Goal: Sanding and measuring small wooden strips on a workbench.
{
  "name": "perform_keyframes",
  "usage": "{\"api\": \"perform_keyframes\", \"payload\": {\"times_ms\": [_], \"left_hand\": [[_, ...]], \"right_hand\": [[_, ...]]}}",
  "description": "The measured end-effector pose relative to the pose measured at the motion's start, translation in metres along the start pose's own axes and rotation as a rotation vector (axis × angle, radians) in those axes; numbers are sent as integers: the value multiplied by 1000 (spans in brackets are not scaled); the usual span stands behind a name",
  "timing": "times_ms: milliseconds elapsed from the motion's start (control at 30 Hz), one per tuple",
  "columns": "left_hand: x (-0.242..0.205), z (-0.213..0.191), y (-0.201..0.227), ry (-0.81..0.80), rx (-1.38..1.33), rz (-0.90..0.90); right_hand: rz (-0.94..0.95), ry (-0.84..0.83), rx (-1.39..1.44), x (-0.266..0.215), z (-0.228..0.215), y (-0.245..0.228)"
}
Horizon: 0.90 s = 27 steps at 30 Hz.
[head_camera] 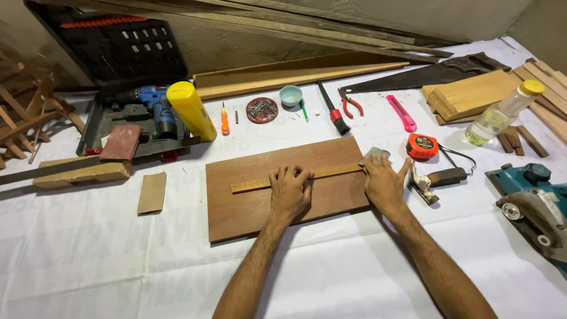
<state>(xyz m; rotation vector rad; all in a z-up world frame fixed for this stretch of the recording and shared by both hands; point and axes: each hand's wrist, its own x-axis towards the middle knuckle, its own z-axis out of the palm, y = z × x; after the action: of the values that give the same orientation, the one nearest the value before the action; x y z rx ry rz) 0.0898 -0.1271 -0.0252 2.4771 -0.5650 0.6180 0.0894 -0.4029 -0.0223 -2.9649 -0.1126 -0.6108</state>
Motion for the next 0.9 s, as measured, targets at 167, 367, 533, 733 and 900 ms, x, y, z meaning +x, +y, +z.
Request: {"api": "perform_keyframes", "payload": {"times_ms": [167, 367, 533, 733, 900], "left_hand": [[1, -4, 1, -48, -17, -16], [0, -7, 4, -21, -44, -25], [-4, -10, 6, -7, -38, -17], [0, -13, 10, -6, -15, -27], [-4, -5, 5, 38, 11, 5]], "right_hand": [[-110, 20, 109, -9, 5, -26], [-132, -21, 84, -10, -8, -35], [-42, -44, -99, -9, 3, -15], [-62, 19, -41, -8, 9, -4], [-18, -166, 256, -9, -23, -13]]}}
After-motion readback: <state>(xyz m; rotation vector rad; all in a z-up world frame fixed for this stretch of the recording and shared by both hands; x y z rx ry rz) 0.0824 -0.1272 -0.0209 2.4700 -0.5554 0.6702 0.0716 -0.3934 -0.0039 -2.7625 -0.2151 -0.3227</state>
